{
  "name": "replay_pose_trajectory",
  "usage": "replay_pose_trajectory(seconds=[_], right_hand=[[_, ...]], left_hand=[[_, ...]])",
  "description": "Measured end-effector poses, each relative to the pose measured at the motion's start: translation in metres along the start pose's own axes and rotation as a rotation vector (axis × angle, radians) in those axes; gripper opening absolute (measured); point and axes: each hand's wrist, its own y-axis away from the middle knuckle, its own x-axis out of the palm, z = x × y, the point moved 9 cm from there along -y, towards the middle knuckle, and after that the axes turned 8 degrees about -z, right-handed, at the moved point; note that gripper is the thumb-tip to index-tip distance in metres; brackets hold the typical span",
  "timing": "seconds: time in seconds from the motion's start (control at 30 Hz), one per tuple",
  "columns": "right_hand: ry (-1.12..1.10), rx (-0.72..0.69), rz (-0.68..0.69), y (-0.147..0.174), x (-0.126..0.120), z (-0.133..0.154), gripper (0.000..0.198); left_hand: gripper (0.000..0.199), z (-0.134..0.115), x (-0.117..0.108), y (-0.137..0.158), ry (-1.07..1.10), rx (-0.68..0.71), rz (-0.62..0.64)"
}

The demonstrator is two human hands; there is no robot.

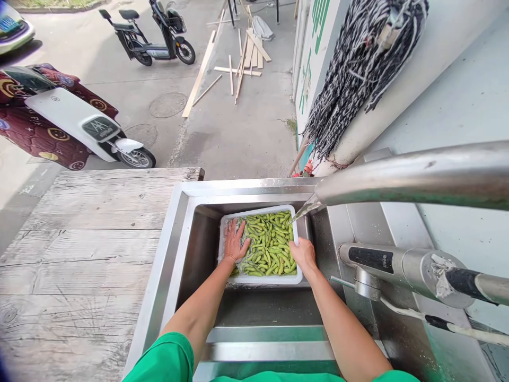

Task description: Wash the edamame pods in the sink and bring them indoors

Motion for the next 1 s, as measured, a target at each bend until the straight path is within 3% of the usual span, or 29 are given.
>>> replay_pose_trajectory(seconds=[1.0], right_hand=[[-0.346,0.067,0.039,0.014,-0.003,0.014,0.024]], left_hand=[[0.065,0.0,-0.008,0.0,0.03,-0.008,-0.004]])
